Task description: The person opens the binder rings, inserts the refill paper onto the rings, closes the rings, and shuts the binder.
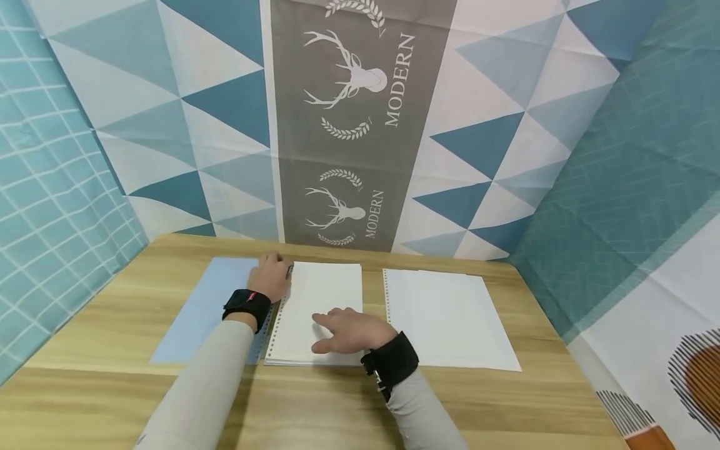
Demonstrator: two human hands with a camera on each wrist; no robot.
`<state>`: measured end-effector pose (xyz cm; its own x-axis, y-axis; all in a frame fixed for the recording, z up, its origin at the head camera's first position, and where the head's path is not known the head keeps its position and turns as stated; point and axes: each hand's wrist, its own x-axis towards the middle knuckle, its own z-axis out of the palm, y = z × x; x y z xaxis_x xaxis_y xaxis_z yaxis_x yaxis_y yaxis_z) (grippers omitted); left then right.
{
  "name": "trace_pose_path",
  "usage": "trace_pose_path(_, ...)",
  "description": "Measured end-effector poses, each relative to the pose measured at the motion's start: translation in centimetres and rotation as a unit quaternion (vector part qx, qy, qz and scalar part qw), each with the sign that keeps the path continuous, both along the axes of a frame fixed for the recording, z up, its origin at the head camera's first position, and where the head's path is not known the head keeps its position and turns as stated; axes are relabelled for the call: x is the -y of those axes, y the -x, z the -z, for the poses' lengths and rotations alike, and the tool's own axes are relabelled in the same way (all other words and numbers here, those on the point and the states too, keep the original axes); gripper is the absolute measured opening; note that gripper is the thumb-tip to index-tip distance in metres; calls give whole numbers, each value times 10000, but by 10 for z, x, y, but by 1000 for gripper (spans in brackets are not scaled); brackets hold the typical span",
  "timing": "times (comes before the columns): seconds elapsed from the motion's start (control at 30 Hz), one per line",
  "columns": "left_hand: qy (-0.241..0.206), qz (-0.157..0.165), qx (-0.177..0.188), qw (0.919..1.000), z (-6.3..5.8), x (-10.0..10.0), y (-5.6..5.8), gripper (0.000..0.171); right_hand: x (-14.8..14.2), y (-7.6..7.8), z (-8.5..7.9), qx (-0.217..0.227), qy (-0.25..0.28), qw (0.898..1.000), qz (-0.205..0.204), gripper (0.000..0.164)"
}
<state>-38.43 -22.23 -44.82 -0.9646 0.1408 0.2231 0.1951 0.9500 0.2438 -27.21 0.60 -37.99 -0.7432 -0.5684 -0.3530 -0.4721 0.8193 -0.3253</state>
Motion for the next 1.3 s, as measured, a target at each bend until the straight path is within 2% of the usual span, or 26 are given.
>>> trace_pose_path(0.07,224,45,-346,9991,2,0,1,29,-4,0,-2,179,118,9998,5,69)
trace_pose_path(0.13,418,63,-533,9977,3,0,1,28,-7,1,-2,308,244,9992,31,70)
trace_pose_path(0.4,835,56,-670,9942,2,-4,2,27,-10,6,1,283,291,9992,21,70)
trace_pose_path(0.53,1125,-49,-545,9921,3,-10,2,32,-10,7,3,182,242,9995,14,68)
trace_pose_path(0.6,1128,-150,-402,9927,1,-11,1,35,-9,8,4,140,224,9997,-13,68)
trace_pose_path(0.73,862,-298,-243,9955,-2,-12,0,34,-8,9,4,65,202,9998,-65,68)
trace_pose_path(0.87,782,-216,-387,9959,-2,-11,1,28,-9,9,4,49,193,9998,-18,68)
trace_pose_path(1.07,903,-133,-700,9934,2,-13,5,27,-10,8,4,38,158,9999,-50,67)
trace_pose_path(1.2,850,-166,-673,9940,2,-14,6,30,-8,8,4,-15,116,9999,-121,67)
trace_pose_path(1.3,770,-145,-612,9950,1,-14,6,28,-4,5,5,-271,-20,9995,-160,64)
